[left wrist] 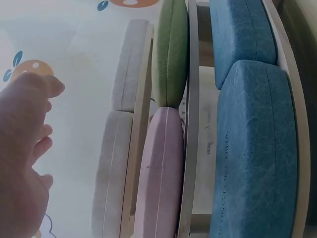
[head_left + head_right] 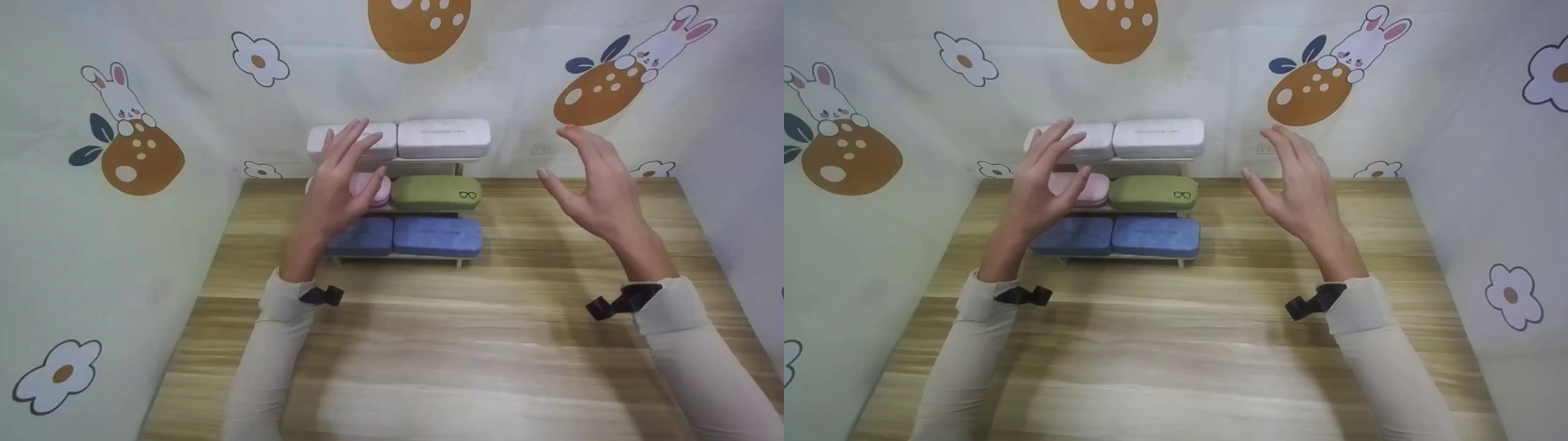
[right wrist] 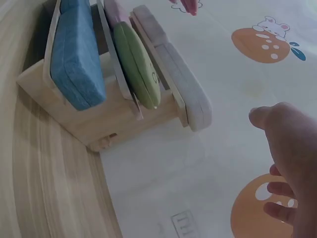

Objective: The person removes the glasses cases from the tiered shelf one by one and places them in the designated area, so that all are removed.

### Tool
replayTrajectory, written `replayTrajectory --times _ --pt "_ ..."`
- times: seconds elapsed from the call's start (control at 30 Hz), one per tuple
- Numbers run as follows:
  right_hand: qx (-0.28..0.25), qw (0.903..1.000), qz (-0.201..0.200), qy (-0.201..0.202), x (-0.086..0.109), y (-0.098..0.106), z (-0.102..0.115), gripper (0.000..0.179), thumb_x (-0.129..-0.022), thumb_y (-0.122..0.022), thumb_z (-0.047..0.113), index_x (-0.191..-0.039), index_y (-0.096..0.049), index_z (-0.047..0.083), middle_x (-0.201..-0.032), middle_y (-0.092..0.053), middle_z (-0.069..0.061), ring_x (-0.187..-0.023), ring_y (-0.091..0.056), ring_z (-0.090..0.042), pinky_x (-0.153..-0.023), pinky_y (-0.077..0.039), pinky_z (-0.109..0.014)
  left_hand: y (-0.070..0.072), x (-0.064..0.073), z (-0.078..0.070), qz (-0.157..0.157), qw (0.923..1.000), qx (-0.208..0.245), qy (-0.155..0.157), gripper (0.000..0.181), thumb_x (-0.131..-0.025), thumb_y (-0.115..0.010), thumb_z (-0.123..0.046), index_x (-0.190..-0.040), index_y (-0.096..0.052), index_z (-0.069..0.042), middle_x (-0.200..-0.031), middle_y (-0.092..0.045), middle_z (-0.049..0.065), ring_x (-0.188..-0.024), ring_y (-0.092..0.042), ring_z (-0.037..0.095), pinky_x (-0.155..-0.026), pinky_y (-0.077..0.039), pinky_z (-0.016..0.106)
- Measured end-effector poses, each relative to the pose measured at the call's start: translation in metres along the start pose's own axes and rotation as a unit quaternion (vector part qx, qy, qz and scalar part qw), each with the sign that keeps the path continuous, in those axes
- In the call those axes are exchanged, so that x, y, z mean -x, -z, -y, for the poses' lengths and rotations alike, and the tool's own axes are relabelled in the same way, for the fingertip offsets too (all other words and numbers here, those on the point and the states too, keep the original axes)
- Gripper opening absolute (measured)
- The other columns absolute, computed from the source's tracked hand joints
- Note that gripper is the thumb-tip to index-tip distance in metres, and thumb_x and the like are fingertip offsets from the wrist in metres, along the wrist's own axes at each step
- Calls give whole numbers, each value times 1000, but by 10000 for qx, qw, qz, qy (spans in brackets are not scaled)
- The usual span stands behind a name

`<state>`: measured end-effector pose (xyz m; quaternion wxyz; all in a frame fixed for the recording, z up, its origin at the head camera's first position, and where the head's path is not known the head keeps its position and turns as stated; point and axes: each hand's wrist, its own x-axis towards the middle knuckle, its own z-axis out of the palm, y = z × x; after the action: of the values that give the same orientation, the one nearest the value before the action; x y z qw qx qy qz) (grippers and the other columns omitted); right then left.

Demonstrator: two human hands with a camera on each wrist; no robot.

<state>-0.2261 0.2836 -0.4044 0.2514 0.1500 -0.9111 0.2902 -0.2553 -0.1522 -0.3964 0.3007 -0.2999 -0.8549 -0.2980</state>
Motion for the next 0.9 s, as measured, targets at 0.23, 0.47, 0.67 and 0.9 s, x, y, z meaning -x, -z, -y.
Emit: replayTrajectory --times 0.23,0.47,0.67,0.9 --pt "-401 9986 323 76 19 -15 3 67 -100 -78 35 -158 -52 13 -160 -58 -9 -146 -55 -31 -115 -53 -58 14 19 7 -468 9965 617 316 55 -106 -71 -26 -156 -56 -8 -156 -63 6 -149 -55 20 -131 -42 39" --pt "-818 9945 645 -143 36 -27 2 74 -98 -82 35 -160 -49 14 -161 -57 -8 -145 -56 -31 -114 -54 -57 18 43 25 -709 9899 989 729 50 -104 -72 -21 -152 -60 -9 -149 -69 6 -141 -63 18 -124 -49 36" --pt "-1457 9847 937 -189 48 -43 7 78 -95 -86 32 -161 -48 19 -160 -58 -3 -146 -55 -26 -113 -55 -53 18 68 34 -1154 9751 1498 1158 43 -101 -76 -9 -142 -67 -4 -138 -74 13 -132 -68 23 -119 -54 37" --pt "-2061 9722 1065 -317 57 -59 15 75 -93 -88 26 -159 -51 17 -156 -61 -5 -144 -56 -27 -114 -54 -52 17 85 22 -1362 9581 1912 1639 37 -99 -72 4 -135 -64 11 -132 -71 29 -124 -68 43 -114 -57 53"
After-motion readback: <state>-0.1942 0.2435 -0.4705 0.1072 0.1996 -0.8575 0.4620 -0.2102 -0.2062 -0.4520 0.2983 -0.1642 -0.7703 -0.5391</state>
